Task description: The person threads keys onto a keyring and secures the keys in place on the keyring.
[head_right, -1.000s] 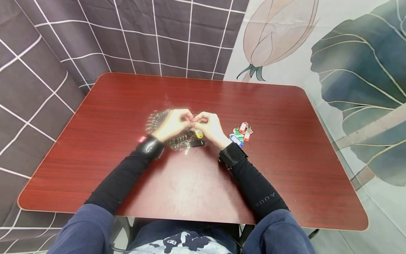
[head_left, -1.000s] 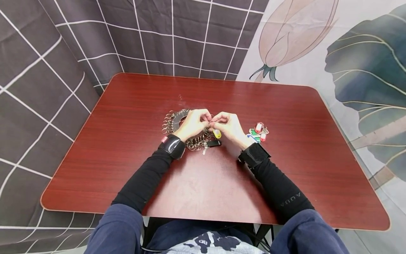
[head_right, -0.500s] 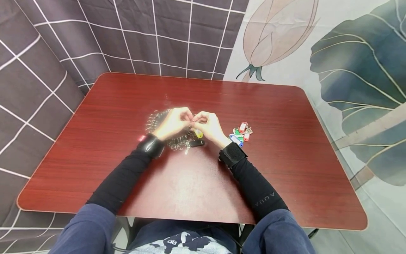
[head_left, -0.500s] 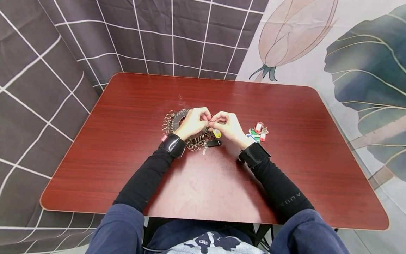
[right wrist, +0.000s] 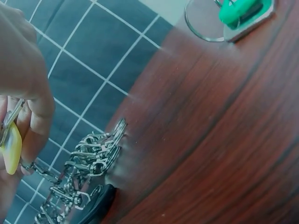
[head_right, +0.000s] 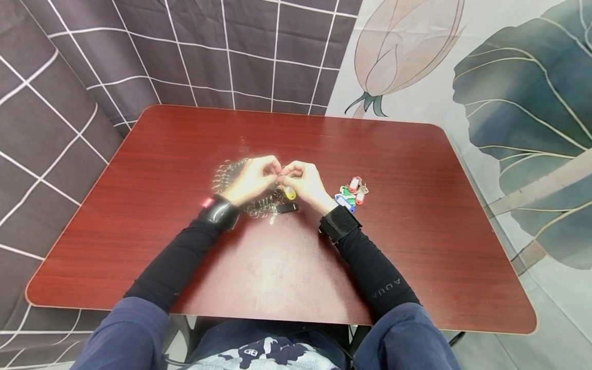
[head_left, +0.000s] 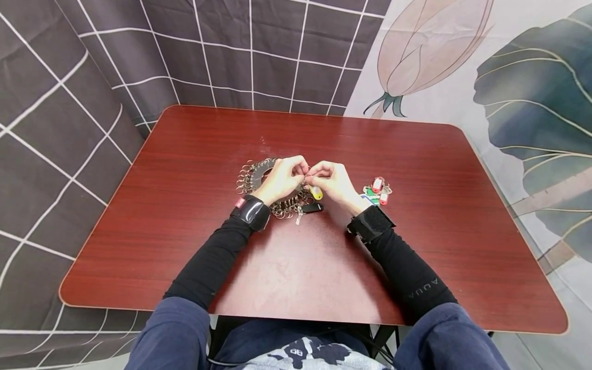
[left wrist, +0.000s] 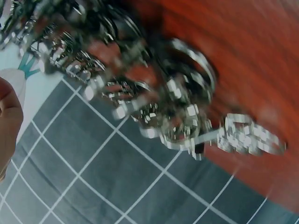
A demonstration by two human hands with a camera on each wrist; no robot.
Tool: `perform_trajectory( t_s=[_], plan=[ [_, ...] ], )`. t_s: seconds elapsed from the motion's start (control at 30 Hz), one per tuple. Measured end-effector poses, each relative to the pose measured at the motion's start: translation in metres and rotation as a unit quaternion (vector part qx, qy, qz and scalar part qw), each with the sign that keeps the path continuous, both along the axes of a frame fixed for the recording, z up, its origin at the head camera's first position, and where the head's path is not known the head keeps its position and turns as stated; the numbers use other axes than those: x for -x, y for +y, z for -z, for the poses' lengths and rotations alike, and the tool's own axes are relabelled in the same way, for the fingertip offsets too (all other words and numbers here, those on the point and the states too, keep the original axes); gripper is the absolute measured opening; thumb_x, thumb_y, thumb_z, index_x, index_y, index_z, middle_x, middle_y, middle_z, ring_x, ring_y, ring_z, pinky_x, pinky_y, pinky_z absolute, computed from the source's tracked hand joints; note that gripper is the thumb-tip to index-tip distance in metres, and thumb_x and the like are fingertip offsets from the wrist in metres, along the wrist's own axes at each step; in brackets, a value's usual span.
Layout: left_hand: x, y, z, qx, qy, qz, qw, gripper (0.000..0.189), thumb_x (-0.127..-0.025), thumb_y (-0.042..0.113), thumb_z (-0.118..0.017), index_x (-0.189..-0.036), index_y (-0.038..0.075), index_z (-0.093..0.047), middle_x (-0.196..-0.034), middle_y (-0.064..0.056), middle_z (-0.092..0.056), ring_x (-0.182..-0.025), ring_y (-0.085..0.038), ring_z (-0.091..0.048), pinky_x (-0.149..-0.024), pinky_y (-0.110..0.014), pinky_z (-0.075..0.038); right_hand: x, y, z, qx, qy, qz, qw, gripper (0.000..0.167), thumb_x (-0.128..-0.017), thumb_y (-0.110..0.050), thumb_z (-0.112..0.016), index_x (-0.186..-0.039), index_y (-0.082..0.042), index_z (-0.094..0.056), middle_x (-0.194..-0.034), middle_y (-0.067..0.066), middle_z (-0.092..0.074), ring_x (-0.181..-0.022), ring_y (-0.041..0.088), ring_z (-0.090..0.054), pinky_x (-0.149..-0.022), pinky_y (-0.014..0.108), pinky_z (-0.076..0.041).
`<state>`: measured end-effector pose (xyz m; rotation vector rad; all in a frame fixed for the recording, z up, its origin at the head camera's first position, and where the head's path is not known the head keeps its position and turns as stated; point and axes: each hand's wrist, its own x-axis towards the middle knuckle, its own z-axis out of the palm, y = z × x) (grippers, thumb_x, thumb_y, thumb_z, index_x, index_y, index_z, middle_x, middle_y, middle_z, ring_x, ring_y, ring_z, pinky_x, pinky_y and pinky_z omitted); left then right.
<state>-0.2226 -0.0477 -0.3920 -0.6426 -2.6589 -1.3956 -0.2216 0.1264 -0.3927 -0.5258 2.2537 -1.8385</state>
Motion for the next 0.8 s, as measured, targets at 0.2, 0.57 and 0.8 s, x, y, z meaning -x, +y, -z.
perform_trajectory(
  t_s=[0.2, 0.57, 0.8],
  plan=[
    [0.0032, -0.0009, 0.0048, -0.007, -0.026, -0.013, 0.9996, 0.017, -0.076, -0.005, -0.054, -0.089, 0.003, -0.063, -0.078, -0.011, -0.068, -0.073, -0.019, -0.063, -0.068, -0.024, -0.046, 0.0001, -0.0002, 0.0031, -0.02, 0.042, -0.006, 0.9989, 0.015, -0.086, 0.003, -0.064, -0.098, 0.012, -0.063, -0.088, 0.022, -0.07, -0.072, 0.0, -0.066, -0.066, 0.015, -0.051],
    [-0.0006, 0.0027, -0.0018, 0.027, 0.007, 0.008, 0.9996, 0.011, -0.083, -0.002, -0.06, -0.091, 0.006, -0.061, -0.081, -0.009, -0.07, -0.075, -0.018, -0.065, -0.071, -0.027, -0.049, 0.0016, 0.0038, 0.0003, 0.03, -0.019, -0.006, 0.9993, 0.017, -0.085, 0.007, -0.059, -0.099, 0.016, -0.059, -0.073, -0.003, -0.071, -0.065, 0.01, -0.07, -0.063, 0.02, -0.054],
    [0.0012, 0.0016, 0.0024, 0.012, -0.008, -0.007, 0.9999, 0.014, -0.077, -0.005, -0.056, -0.088, 0.004, -0.061, -0.079, -0.01, -0.068, -0.074, -0.019, -0.063, -0.07, -0.026, -0.048, -0.0008, 0.0022, 0.0005, -0.026, 0.051, -0.015, 0.9982, 0.015, -0.085, 0.004, -0.063, -0.097, 0.012, -0.062, -0.086, 0.02, -0.07, -0.072, 0.002, -0.066, -0.068, 0.017, -0.052]
  ],
)
